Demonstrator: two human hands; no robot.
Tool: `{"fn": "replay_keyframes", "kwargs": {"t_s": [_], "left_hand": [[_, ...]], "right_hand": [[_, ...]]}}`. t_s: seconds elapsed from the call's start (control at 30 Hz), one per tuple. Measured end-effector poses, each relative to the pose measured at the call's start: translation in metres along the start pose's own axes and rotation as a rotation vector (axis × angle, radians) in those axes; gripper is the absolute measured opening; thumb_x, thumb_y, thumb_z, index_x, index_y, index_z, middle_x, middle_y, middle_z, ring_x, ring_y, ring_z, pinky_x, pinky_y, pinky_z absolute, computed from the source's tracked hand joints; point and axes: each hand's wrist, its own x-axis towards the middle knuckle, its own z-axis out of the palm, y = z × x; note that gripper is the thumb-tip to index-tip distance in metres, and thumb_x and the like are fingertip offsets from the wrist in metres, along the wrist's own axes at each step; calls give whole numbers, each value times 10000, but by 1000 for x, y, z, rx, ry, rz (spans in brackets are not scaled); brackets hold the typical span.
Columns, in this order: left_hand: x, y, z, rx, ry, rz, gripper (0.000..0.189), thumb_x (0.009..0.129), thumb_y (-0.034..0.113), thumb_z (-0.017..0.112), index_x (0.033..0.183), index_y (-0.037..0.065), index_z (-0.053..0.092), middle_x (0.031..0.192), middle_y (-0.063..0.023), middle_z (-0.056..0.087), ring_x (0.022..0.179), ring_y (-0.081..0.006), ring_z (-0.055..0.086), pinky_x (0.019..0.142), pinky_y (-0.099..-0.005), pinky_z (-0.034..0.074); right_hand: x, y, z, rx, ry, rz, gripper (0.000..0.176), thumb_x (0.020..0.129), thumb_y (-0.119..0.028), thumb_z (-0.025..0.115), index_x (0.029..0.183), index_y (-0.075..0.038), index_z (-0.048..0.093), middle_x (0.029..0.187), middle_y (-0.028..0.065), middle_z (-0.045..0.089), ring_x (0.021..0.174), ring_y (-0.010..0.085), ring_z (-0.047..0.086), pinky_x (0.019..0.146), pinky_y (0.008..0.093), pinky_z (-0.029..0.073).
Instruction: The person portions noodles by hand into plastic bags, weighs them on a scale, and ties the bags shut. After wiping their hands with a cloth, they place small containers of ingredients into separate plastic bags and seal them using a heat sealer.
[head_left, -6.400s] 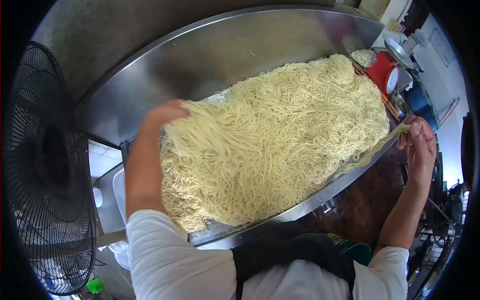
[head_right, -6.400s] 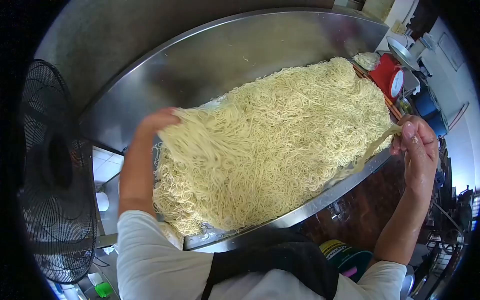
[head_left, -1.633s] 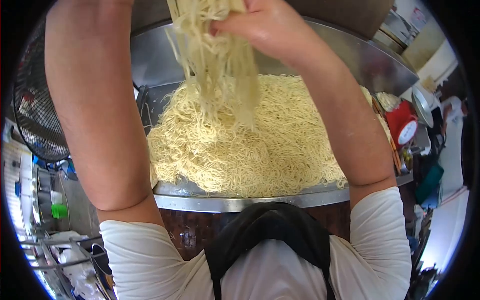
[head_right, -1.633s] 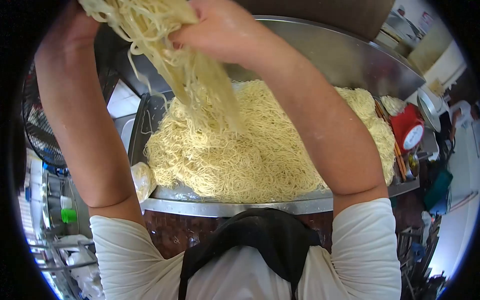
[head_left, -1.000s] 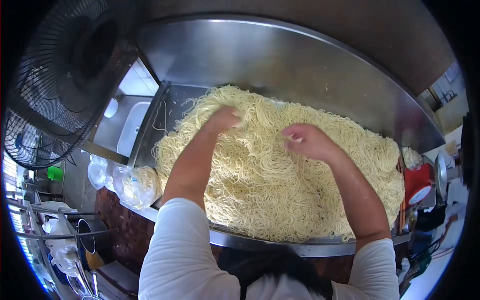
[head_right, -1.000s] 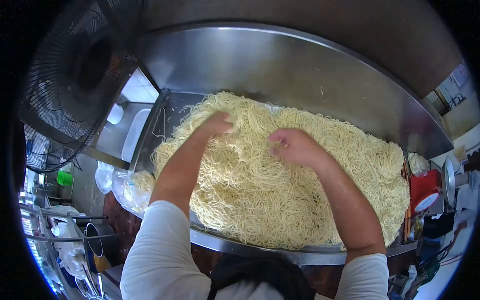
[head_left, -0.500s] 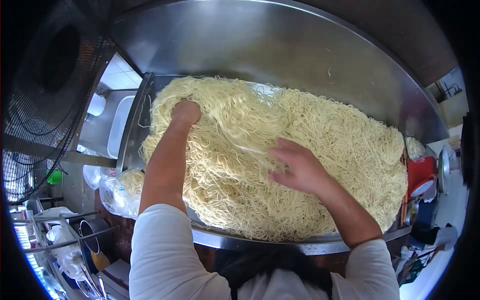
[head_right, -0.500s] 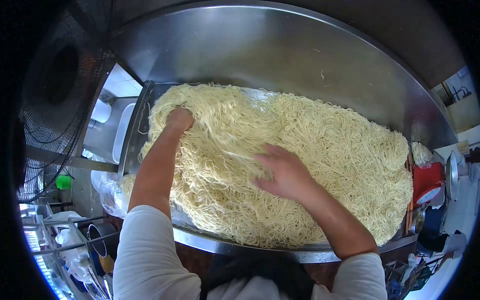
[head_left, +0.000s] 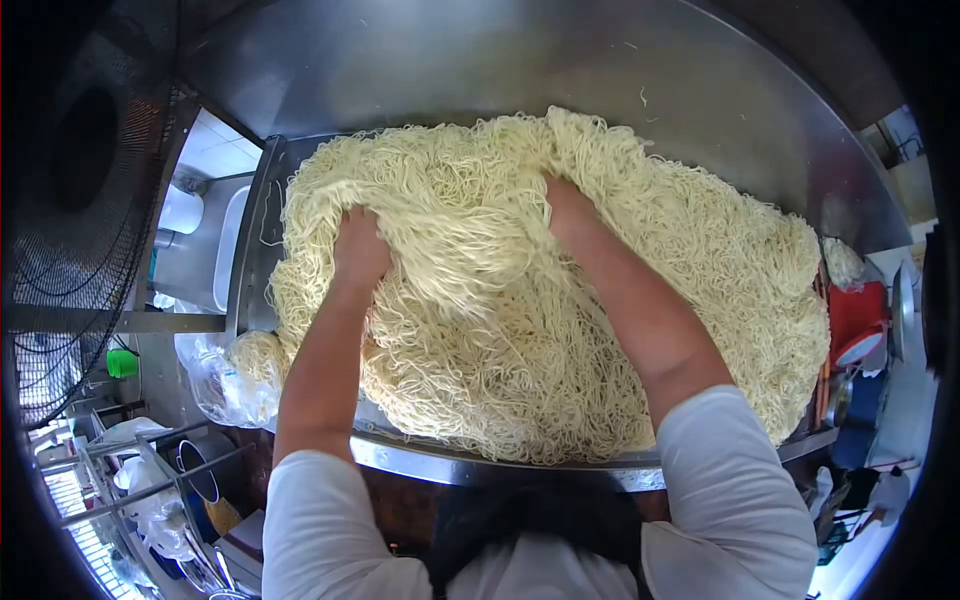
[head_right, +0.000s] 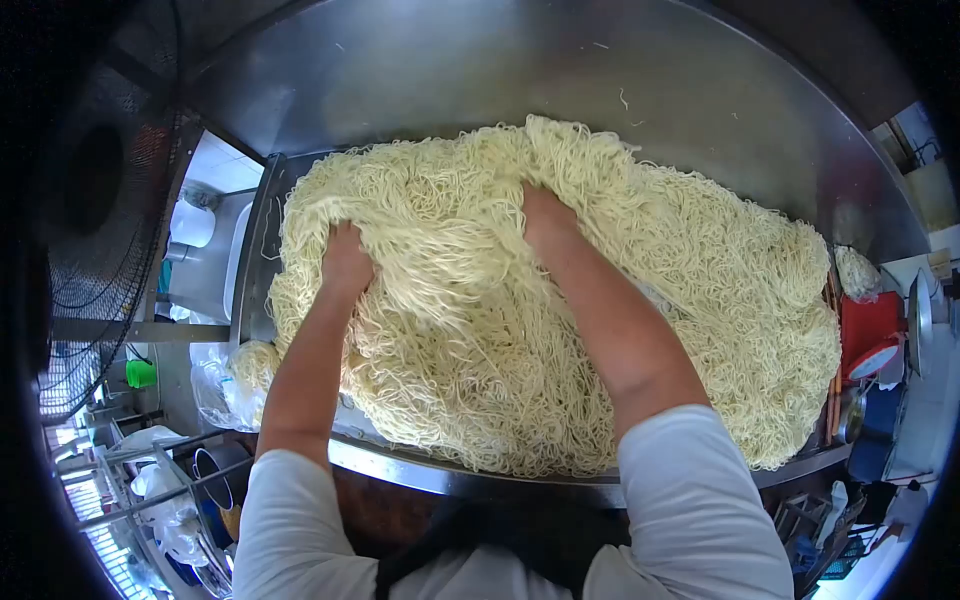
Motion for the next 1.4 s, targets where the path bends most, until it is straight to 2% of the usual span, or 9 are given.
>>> {"fn": "replay_keyframes", "kwargs": {"t_s": [0.2,0.33,0.4,0.5,0.53,0.9,1.07,1.2,1.4], "left_hand": [[5,-3,77,-47,-73,139,585,736,196,729,1286,30,616,1477,-200,424,1382,-425,335,1131,-509,310],[-81,72,-71,29,-403,361,676,738,245,764,1371,109,570,1503,-187,420,1390,-407,348,1137,-490,322],[-71,35,-99,-615,-550,496,571,862,245,717,1402,171,545,1529,-167,385,1402,-315,374,1103,-431,389],[-51,-50,-120,-1025,-215,-121,460,835,294,757,1250,121,658,1228,-85,664,993,-284,680,856,-416,558],[-64,-87,-146,-543,-70,205,461,850,256,720,1276,100,636,1207,-147,665,1084,-294,642,939,-416,500],[-74,-35,-24,-338,-160,-167,709,669,315,787,1264,-9,581,1309,-183,524,1246,-417,485,1021,-497,452],[-45,-47,-32,-556,-41,-232,626,701,271,754,1233,-15,587,1277,-172,558,1226,-356,517,1002,-470,467],[-70,-71,-89,-1705,-16,-621,447,807,215,625,1206,15,604,1172,-172,642,1066,-336,634,949,-501,495],[-49,-126,-145,-2339,-51,-359,419,846,225,593,1194,-9,594,1122,-185,665,1048,-343,650,955,-512,501]], "right_hand": [[-151,41,-19,-340,-212,-68,669,799,-206,732,1414,-150,476,1257,234,561,1175,383,555,970,487,466],[-176,69,-52,-67,-297,-133,643,697,-154,750,1314,-100,576,1182,233,638,1133,393,598,999,454,457],[-183,39,-82,-71,-290,-119,591,695,-159,763,1264,-104,614,1205,229,633,1146,382,596,999,457,455],[-208,-3,-87,-74,-36,-322,491,705,-195,781,1177,-110,675,1231,215,631,1149,359,603,998,469,451],[-221,-17,-78,-67,222,-539,446,717,-225,787,1140,-112,698,1235,205,634,1140,347,613,998,479,449],[-108,-86,77,-64,-601,-213,368,921,-282,511,1193,-54,611,1182,194,658,1068,371,642,894,464,506],[-82,-99,75,117,106,-336,374,813,-125,661,1164,4,656,1079,176,708,977,311,683,832,368,531],[-118,-81,46,531,-89,-385,412,754,-47,672,1162,8,656,1029,160,712,952,300,686,865,376,523],[-215,-143,-129,755,-14,-640,411,728,-37,771,1123,-14,658,1013,60,694,949,151,661,830,281,531]]}}
